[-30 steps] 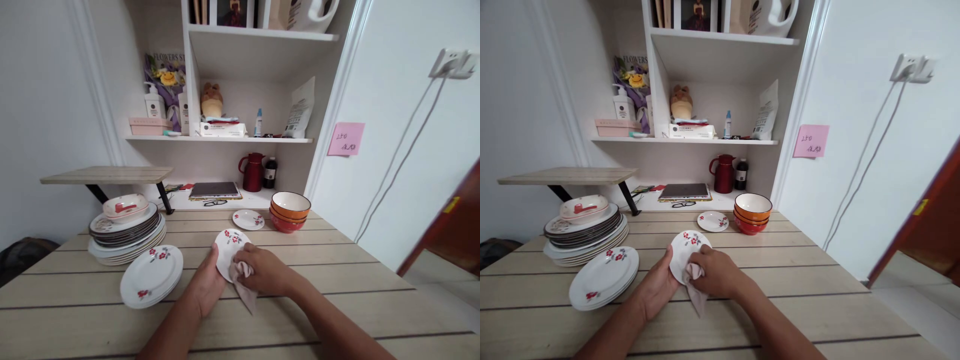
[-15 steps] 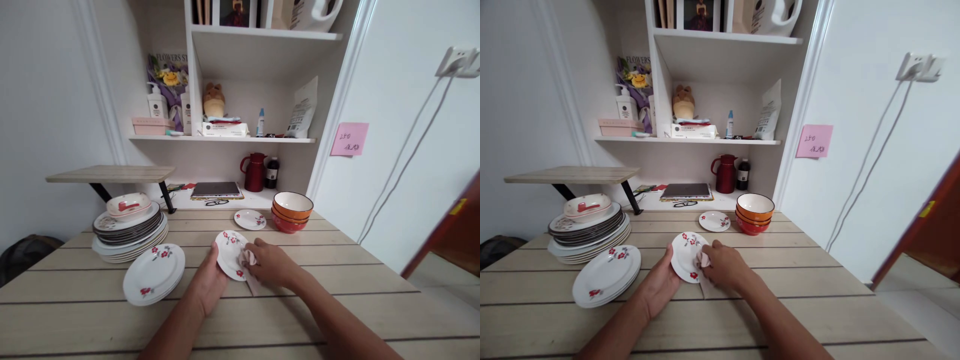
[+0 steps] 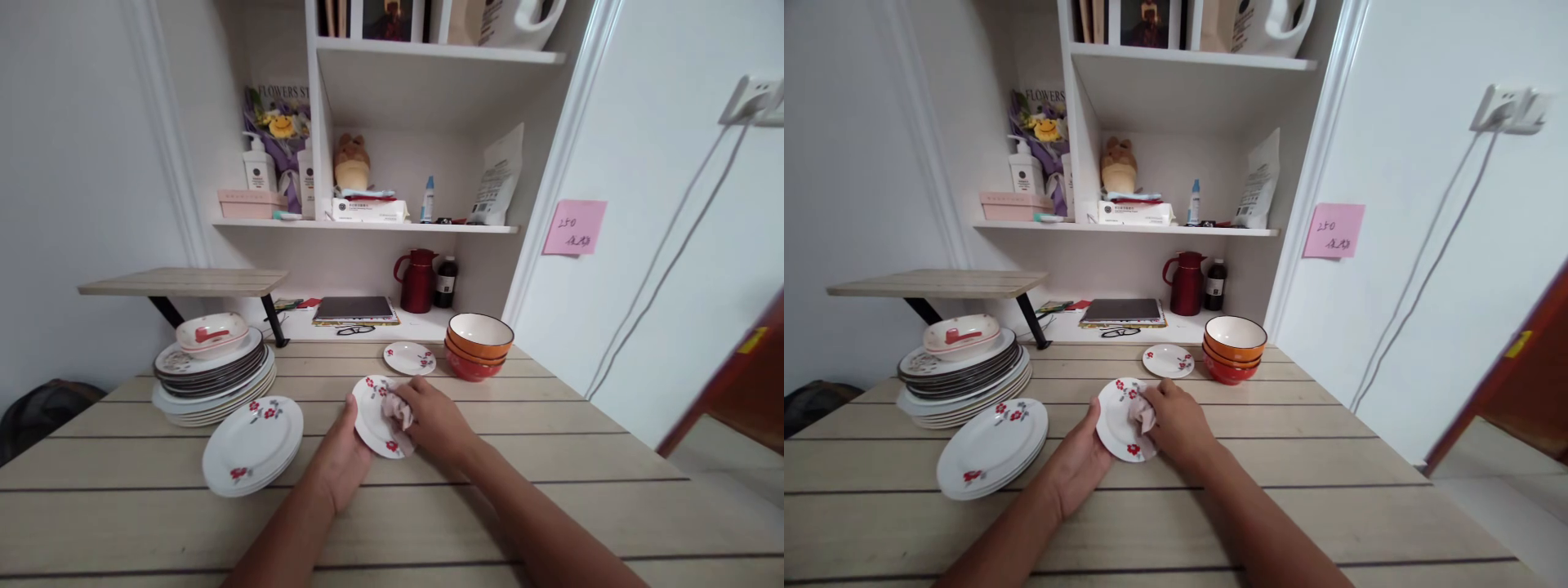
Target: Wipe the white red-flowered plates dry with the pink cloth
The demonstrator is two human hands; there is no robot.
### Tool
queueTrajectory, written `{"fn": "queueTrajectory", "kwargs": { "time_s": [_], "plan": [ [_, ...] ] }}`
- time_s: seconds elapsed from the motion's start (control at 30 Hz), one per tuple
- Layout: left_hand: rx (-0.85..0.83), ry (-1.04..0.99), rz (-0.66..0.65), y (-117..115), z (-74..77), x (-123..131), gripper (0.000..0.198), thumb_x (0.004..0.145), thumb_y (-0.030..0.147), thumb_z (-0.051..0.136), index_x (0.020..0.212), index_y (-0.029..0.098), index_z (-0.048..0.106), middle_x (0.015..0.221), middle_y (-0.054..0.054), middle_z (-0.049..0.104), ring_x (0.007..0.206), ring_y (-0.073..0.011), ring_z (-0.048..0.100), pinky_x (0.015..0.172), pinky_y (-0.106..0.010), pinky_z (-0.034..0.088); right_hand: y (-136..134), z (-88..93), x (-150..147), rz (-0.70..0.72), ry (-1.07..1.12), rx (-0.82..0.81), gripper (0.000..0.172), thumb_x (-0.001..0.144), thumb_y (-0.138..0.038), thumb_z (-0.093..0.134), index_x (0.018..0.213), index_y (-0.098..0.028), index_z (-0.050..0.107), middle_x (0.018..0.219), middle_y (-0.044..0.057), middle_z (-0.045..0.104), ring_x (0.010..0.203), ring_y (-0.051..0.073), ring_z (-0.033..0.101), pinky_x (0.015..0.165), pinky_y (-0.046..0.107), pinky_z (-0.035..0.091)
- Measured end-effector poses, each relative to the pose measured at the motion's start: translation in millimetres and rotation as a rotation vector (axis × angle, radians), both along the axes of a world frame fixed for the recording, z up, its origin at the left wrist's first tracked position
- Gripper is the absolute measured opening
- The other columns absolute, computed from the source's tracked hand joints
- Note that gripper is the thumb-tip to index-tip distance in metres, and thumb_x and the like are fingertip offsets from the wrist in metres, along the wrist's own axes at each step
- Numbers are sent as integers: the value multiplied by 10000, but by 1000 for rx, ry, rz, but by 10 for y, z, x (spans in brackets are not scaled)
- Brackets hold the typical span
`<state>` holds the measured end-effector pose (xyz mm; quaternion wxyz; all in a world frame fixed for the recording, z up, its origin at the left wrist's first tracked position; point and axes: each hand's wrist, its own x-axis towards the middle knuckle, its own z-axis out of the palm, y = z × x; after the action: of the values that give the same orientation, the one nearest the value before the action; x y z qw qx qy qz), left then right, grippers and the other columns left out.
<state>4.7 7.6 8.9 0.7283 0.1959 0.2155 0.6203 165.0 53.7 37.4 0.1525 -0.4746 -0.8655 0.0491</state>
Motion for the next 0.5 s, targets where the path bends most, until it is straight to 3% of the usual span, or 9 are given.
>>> {"fn": "queueTrajectory", "kwargs": {
  "time_s": [0.07, 0.17, 0.27, 0.37, 0.5],
  "plan": [
    [-21, 9, -7, 0, 7, -4, 445, 943, 361, 466, 1306, 114, 538, 1325, -133, 599, 1273, -225, 515, 1099, -360, 369, -59, 6, 67, 15, -49, -67, 341, 761, -262, 569, 1098, -220, 598, 1065, 80, 578, 856, 212, 595, 702, 289, 384],
    [-17, 30, -36, -14, 23, 2, 462, 939, 394, 463, 1300, 118, 549, 1302, -135, 617, 1260, -238, 527, 1101, -375, 366, -178, 7, 49, 114, -59, -100, 375, 729, -287, 602, 1099, -231, 572, 1084, 67, 591, 818, 207, 602, 680, 284, 376],
    [-3, 51, -62, -26, 20, 15, 487, 924, 424, 487, 1283, 104, 563, 1286, -149, 625, 1261, -254, 525, 1100, -384, 368, -220, -9, -83, 190, 51, -60, 570, 722, -232, 587, 1278, -259, 466, 1228, 76, 561, 942, 224, 600, 741, 288, 394],
    [26, 37, -38, -25, 8, 25, 480, 916, 410, 511, 1302, 127, 550, 1314, -134, 608, 1283, -243, 504, 1106, -373, 362, -137, -23, -192, 116, 145, 47, 752, 728, -168, 554, 1427, -241, 289, 1327, 107, 515, 1056, 236, 560, 839, 311, 384],
    [18, 31, 29, -25, 25, 34, 423, 930, 340, 503, 1305, 148, 547, 1351, -118, 581, 1295, -219, 493, 1111, -357, 355, 15, 2, -142, -58, 75, 118, 462, 788, -177, 508, 1250, -189, 490, 1170, 124, 585, 1031, 252, 555, 853, 341, 361]
  ]
}}
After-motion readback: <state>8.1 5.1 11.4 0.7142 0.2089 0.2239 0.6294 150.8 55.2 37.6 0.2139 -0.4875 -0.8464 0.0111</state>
